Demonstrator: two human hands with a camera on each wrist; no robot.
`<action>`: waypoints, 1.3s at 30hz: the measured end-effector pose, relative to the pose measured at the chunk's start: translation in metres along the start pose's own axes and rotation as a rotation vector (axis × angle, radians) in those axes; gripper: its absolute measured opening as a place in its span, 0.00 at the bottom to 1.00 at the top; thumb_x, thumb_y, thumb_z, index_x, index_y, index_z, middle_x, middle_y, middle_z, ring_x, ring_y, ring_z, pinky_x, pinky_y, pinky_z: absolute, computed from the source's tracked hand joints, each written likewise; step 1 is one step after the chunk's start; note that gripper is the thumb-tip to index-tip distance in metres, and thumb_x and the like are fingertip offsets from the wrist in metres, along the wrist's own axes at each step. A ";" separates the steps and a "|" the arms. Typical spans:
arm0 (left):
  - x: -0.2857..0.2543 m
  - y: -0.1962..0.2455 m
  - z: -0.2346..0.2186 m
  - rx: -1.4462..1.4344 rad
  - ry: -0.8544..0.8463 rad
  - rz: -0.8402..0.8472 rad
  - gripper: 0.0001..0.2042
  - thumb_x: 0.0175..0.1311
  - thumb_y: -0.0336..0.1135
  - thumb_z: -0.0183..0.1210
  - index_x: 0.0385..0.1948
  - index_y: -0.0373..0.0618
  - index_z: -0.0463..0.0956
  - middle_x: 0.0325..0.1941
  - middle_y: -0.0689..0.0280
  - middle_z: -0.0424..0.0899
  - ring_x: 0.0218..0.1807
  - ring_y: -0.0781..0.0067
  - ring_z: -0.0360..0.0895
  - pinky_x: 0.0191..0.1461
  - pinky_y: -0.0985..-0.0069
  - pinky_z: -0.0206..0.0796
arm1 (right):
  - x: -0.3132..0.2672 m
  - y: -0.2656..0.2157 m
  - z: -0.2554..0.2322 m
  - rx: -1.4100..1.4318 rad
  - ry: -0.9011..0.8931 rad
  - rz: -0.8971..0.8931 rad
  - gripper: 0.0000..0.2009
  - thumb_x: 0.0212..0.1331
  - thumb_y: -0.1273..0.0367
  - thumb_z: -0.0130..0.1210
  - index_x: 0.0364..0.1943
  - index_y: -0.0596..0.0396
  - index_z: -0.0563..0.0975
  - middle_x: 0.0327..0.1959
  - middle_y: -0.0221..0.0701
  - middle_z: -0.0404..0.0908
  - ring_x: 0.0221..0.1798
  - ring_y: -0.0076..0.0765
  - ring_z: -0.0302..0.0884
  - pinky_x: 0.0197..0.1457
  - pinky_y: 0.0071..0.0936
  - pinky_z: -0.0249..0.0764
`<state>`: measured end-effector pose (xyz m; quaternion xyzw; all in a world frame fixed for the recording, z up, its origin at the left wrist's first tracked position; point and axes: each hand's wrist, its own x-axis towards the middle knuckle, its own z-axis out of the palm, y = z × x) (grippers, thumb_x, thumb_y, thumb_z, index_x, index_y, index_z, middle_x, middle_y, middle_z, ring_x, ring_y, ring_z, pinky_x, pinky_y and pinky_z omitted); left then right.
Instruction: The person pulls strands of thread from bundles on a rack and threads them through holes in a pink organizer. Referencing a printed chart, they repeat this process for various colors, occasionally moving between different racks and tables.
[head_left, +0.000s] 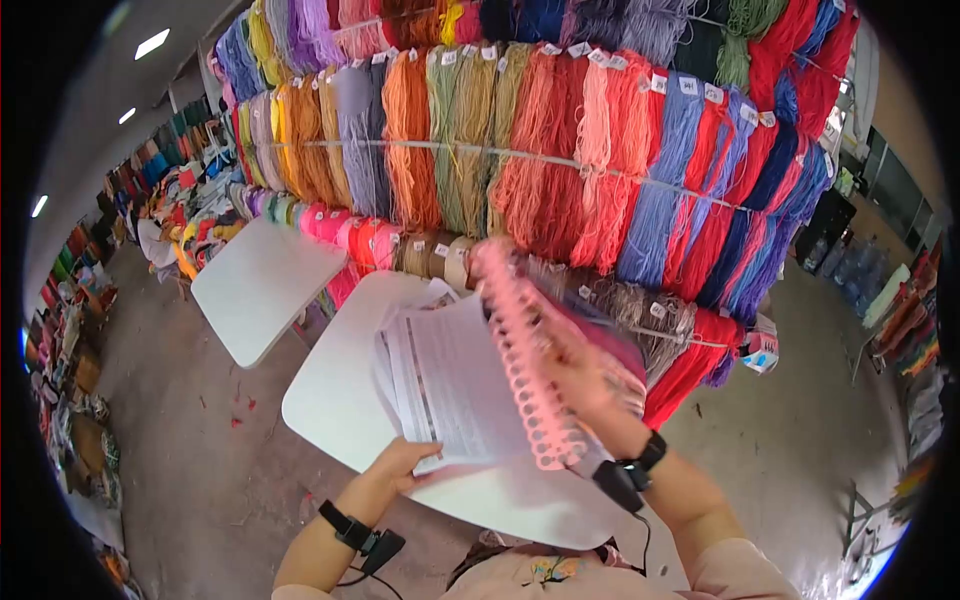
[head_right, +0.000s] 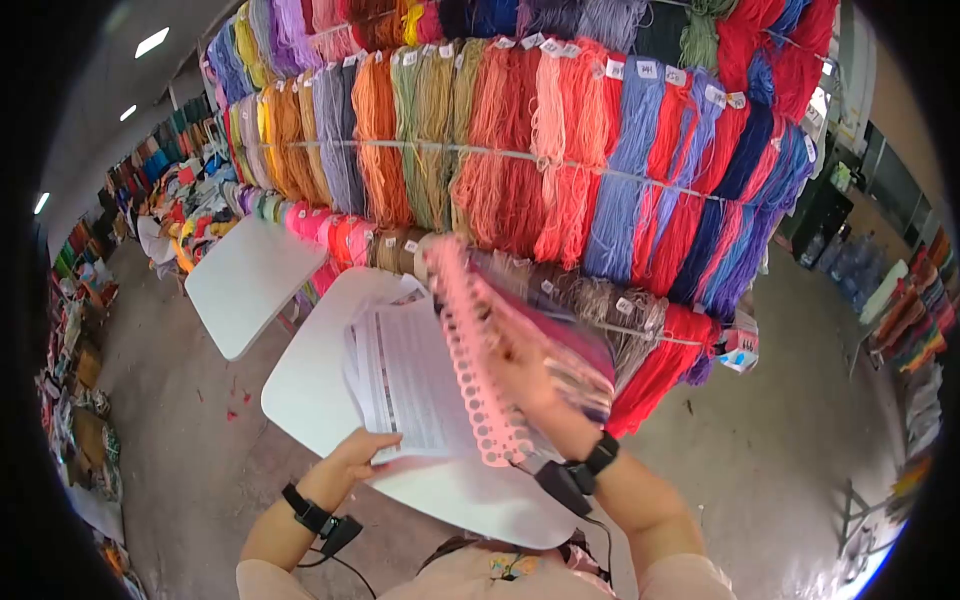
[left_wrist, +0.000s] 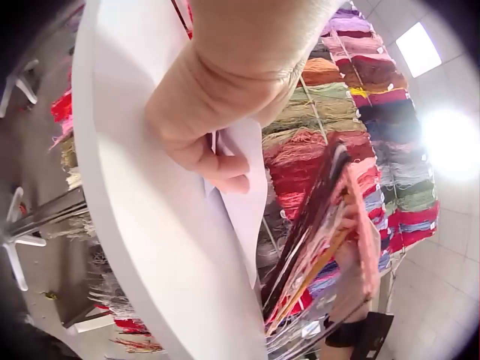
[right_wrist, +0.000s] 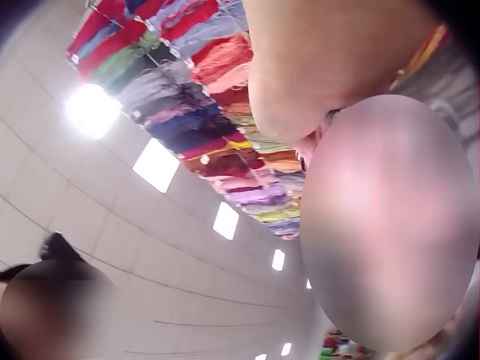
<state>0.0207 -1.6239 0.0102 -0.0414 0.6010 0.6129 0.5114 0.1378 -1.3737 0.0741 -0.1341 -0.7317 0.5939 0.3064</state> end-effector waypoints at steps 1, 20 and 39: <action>-0.006 -0.003 -0.004 -0.002 -0.052 -0.029 0.09 0.54 0.28 0.55 0.34 0.33 0.71 0.32 0.60 0.76 0.32 0.69 0.75 0.32 0.70 0.73 | 0.002 0.012 0.000 -0.343 -0.082 -0.053 0.22 0.45 0.74 0.50 0.49 0.58 0.66 0.22 0.33 0.69 0.21 0.29 0.66 0.23 0.25 0.63; -0.090 0.474 0.352 0.518 0.332 2.023 0.09 0.51 0.35 0.56 0.27 0.39 0.78 0.18 0.66 0.78 0.19 0.79 0.75 0.26 0.81 0.64 | -0.002 -0.019 -0.134 -0.218 -0.241 -0.304 0.13 0.47 0.74 0.54 0.39 0.57 0.72 0.43 0.42 0.69 0.46 0.49 0.68 0.47 0.35 0.66; -0.125 0.511 0.370 0.125 -0.141 1.590 0.06 0.55 0.30 0.54 0.33 0.41 0.75 0.30 0.66 0.78 0.20 0.88 0.66 0.20 0.92 0.56 | -0.022 -0.031 -0.180 -0.145 -0.064 -0.288 0.06 0.48 0.80 0.50 0.31 0.61 0.74 0.33 0.35 0.72 0.34 0.32 0.71 0.29 0.23 0.68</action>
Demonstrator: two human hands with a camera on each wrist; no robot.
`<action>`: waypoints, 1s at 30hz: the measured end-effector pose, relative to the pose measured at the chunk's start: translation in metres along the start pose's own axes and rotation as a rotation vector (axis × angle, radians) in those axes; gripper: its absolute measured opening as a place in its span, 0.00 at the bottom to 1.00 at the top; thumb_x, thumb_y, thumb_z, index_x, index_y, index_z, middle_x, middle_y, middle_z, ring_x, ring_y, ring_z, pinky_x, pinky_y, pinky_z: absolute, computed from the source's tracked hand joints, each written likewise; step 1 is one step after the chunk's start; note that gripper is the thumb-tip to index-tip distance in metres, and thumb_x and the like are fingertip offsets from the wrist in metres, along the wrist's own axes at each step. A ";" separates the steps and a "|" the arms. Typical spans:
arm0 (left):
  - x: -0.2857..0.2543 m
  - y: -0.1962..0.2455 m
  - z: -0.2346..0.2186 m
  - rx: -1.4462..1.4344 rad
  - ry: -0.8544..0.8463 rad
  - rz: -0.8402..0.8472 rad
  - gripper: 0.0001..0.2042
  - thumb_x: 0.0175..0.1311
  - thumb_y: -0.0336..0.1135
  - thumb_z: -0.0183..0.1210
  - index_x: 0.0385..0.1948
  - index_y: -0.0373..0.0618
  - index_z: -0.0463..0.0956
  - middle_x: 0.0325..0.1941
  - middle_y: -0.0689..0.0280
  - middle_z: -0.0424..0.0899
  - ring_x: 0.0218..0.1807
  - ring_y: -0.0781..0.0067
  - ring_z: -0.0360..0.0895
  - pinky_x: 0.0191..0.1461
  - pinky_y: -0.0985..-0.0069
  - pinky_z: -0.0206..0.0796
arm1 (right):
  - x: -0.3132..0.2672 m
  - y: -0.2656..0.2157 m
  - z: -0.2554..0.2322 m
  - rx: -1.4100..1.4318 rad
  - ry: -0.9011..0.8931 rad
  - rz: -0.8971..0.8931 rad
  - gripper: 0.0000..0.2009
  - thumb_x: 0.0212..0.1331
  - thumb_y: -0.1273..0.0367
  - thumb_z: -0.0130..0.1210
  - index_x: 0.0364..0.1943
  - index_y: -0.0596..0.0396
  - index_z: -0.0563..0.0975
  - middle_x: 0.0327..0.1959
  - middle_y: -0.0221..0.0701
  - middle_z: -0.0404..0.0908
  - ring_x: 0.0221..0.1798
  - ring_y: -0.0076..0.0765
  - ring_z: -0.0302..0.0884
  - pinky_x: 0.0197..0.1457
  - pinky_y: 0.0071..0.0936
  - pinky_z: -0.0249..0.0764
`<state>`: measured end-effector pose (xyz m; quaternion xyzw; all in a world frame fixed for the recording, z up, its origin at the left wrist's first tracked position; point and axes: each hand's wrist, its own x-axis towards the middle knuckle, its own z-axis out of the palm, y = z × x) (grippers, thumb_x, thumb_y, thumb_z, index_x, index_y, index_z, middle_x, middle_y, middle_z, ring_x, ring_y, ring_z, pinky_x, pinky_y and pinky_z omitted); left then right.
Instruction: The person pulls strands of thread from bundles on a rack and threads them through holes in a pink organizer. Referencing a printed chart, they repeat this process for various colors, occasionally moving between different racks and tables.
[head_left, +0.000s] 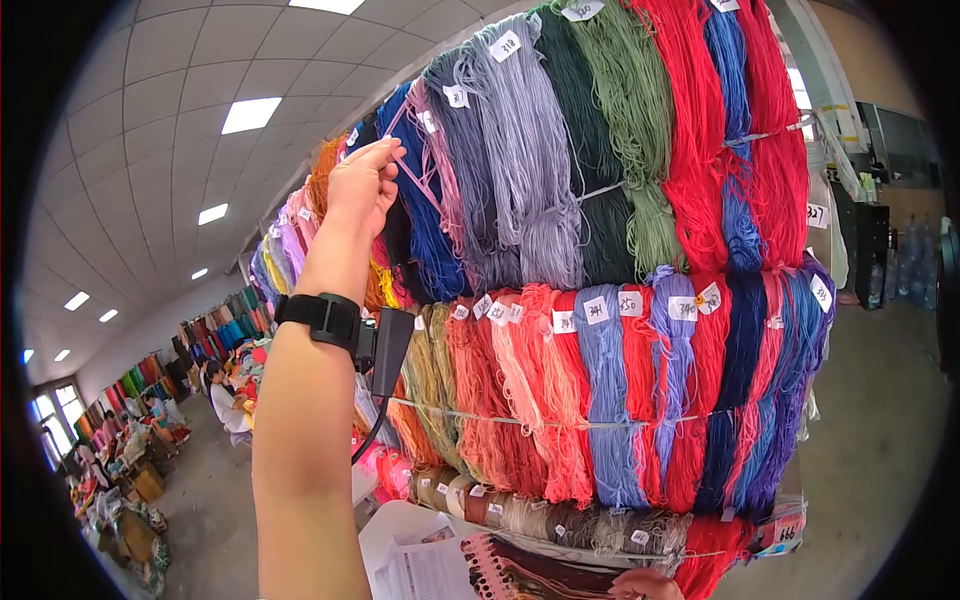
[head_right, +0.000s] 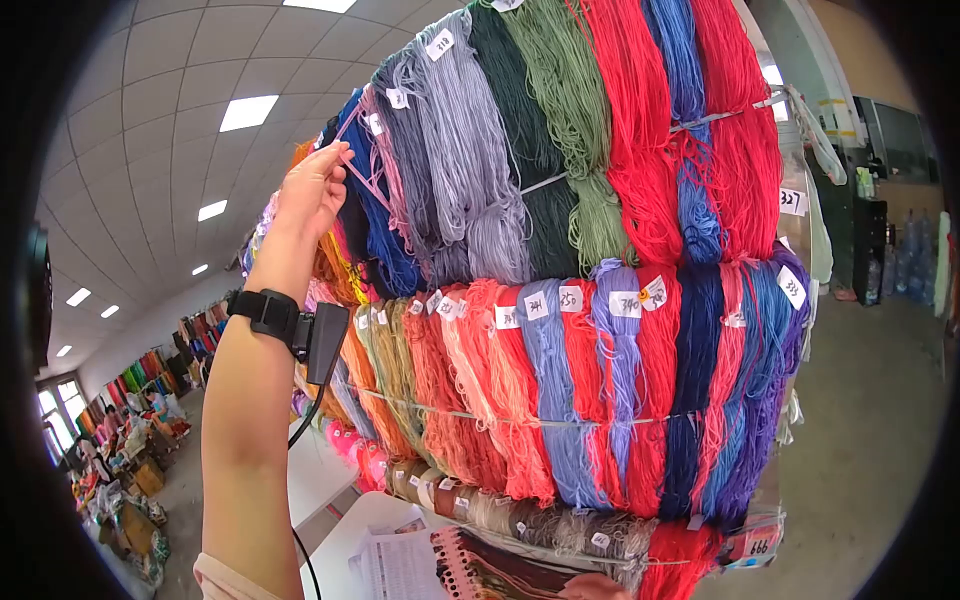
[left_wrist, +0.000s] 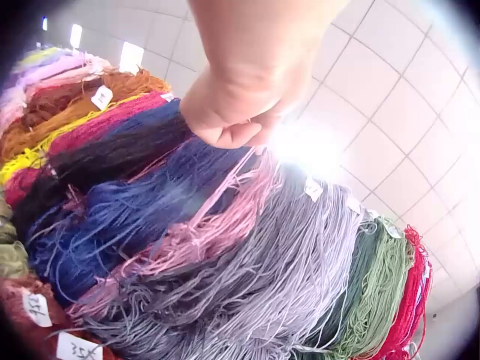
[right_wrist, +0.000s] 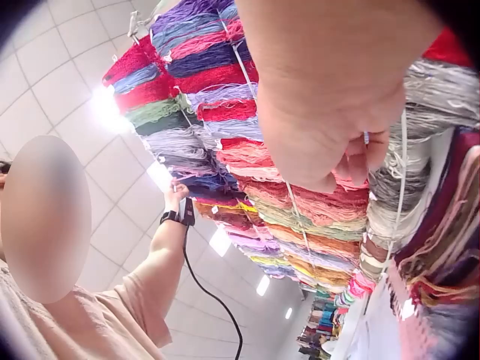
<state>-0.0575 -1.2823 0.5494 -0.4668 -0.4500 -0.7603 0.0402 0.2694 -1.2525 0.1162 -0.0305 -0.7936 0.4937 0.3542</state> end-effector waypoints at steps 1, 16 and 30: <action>-0.001 0.005 -0.003 0.008 -0.025 -0.009 0.06 0.55 0.30 0.54 0.33 0.40 0.75 0.30 0.66 0.78 0.20 0.88 0.66 0.20 0.92 0.56 | 0.000 -0.001 -0.001 -0.008 -0.016 0.000 0.06 0.48 0.80 0.50 0.31 0.60 0.73 0.33 0.35 0.72 0.34 0.32 0.71 0.28 0.23 0.68; -0.020 0.015 0.008 0.262 0.046 0.038 0.07 0.54 0.33 0.58 0.28 0.40 0.73 0.27 0.65 0.78 0.27 0.81 0.76 0.26 0.90 0.64 | -0.003 0.022 -0.004 0.178 -0.152 -0.038 0.07 0.52 0.79 0.49 0.35 0.58 0.72 0.34 0.32 0.71 0.28 0.24 0.69 0.27 0.18 0.66; -0.022 0.017 0.012 0.267 -0.123 -0.013 0.09 0.62 0.39 0.47 0.26 0.44 0.65 0.24 0.71 0.66 0.22 0.84 0.64 0.22 0.87 0.60 | 0.008 0.034 -0.001 0.203 -0.207 -0.100 0.06 0.51 0.78 0.49 0.34 0.57 0.72 0.32 0.32 0.71 0.26 0.25 0.67 0.26 0.20 0.64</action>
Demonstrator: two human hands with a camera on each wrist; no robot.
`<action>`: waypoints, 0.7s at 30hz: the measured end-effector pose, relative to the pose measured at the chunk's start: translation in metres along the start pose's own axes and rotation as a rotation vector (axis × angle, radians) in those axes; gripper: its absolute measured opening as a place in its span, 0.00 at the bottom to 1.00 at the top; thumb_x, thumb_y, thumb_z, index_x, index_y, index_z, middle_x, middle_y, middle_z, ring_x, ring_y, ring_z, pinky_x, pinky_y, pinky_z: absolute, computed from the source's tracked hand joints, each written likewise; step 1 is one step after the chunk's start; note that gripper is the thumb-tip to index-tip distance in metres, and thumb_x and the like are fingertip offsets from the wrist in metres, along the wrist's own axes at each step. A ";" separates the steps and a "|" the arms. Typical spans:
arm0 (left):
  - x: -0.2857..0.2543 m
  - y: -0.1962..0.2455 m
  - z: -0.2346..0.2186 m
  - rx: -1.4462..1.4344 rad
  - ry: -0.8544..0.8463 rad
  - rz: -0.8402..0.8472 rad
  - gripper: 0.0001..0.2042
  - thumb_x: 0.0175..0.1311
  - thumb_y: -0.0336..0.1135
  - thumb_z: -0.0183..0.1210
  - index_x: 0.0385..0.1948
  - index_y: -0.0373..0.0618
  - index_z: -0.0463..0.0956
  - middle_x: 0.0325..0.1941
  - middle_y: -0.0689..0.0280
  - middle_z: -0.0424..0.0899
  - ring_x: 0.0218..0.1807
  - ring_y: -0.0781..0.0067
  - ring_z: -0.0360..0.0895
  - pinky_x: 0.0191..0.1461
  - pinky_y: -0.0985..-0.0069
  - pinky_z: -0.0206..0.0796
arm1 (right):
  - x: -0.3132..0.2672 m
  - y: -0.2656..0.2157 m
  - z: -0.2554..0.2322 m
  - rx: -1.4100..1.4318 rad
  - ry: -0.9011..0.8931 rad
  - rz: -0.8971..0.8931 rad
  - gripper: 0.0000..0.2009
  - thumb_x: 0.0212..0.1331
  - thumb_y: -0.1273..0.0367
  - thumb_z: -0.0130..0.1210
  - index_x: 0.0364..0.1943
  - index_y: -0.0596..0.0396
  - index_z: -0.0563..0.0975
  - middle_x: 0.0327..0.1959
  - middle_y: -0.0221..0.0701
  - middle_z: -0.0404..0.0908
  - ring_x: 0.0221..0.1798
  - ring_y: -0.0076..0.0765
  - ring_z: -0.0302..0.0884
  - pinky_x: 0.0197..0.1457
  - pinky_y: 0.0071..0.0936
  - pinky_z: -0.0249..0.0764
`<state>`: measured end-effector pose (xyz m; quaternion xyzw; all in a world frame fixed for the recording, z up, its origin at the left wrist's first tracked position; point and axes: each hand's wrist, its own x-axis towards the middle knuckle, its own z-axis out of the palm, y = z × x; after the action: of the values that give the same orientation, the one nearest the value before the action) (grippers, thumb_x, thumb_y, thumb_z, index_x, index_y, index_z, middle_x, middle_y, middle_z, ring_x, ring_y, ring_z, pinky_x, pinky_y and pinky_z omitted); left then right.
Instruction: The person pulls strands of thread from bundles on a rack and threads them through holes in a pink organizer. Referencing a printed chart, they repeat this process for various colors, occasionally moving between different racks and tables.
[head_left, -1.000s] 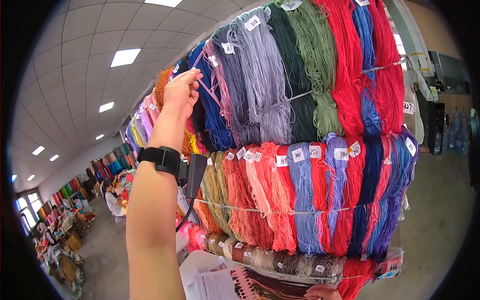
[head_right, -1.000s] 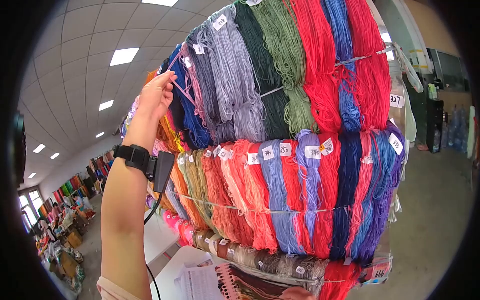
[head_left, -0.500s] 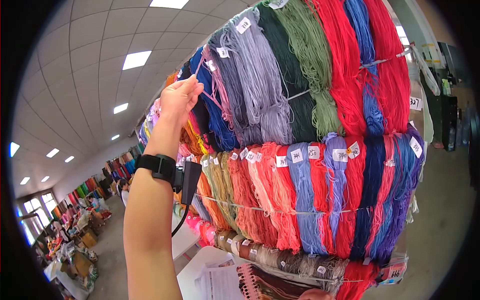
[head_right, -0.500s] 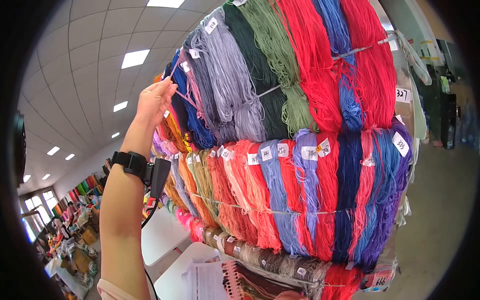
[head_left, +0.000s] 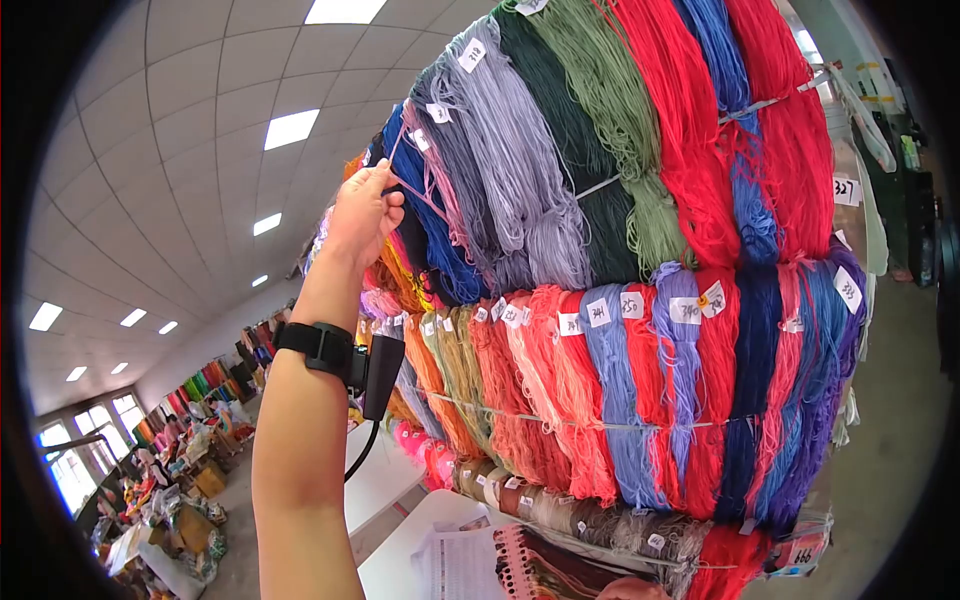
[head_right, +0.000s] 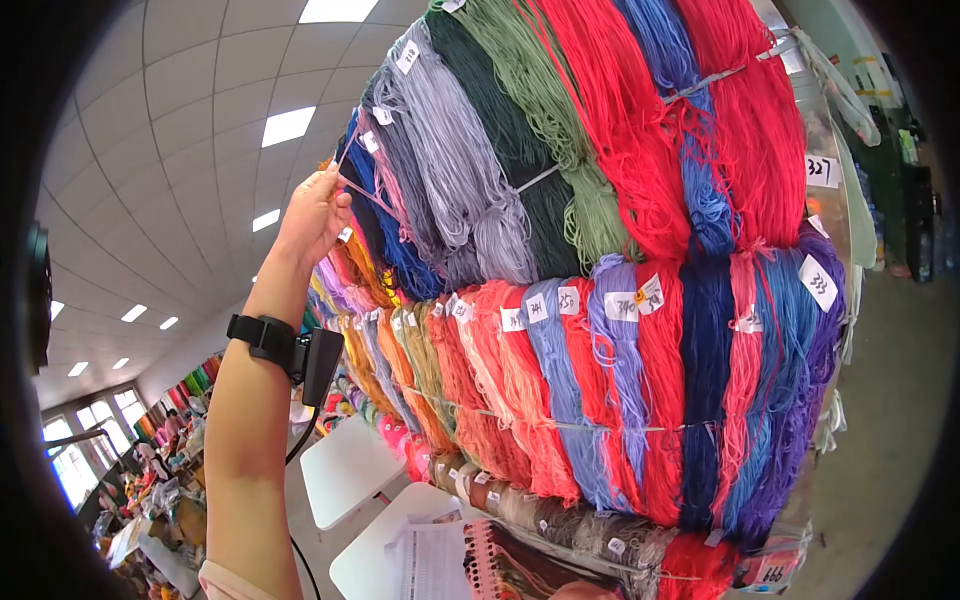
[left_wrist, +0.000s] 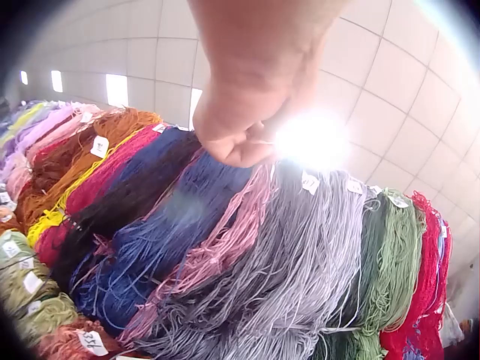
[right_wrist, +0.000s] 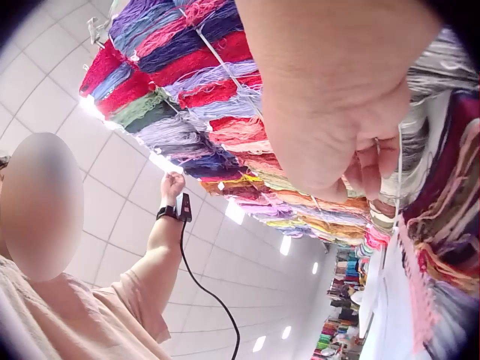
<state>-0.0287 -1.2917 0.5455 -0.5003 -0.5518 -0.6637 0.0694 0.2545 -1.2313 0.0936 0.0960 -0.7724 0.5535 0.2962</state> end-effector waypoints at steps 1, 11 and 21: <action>0.000 -0.001 -0.001 -0.057 -0.026 -0.002 0.09 0.62 0.38 0.47 0.27 0.44 0.65 0.24 0.71 0.65 0.22 0.83 0.64 0.22 0.87 0.59 | 0.000 0.001 0.000 0.002 -0.018 0.006 0.06 0.51 0.78 0.49 0.34 0.57 0.72 0.32 0.33 0.71 0.26 0.25 0.67 0.26 0.20 0.64; -0.001 0.008 -0.013 -0.306 -0.090 -0.058 0.06 0.63 0.34 0.46 0.29 0.43 0.64 0.22 0.72 0.64 0.19 0.85 0.58 0.21 0.86 0.53 | -0.003 0.020 0.010 0.020 -0.034 -0.026 0.07 0.49 0.79 0.50 0.34 0.56 0.73 0.30 0.34 0.71 0.27 0.30 0.69 0.28 0.23 0.66; -0.050 -0.004 -0.085 0.026 0.124 -0.086 0.02 0.56 0.30 0.52 0.27 0.44 0.71 0.13 0.80 0.55 0.12 0.90 0.49 0.16 0.87 0.43 | -0.008 0.005 0.020 -0.013 -0.081 0.102 0.06 0.52 0.76 0.50 0.35 0.57 0.73 0.32 0.33 0.72 0.29 0.28 0.70 0.28 0.22 0.66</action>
<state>-0.0565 -1.3819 0.5153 -0.4332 -0.5759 -0.6886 0.0812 0.2519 -1.2494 0.0808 0.0770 -0.7912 0.5587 0.2364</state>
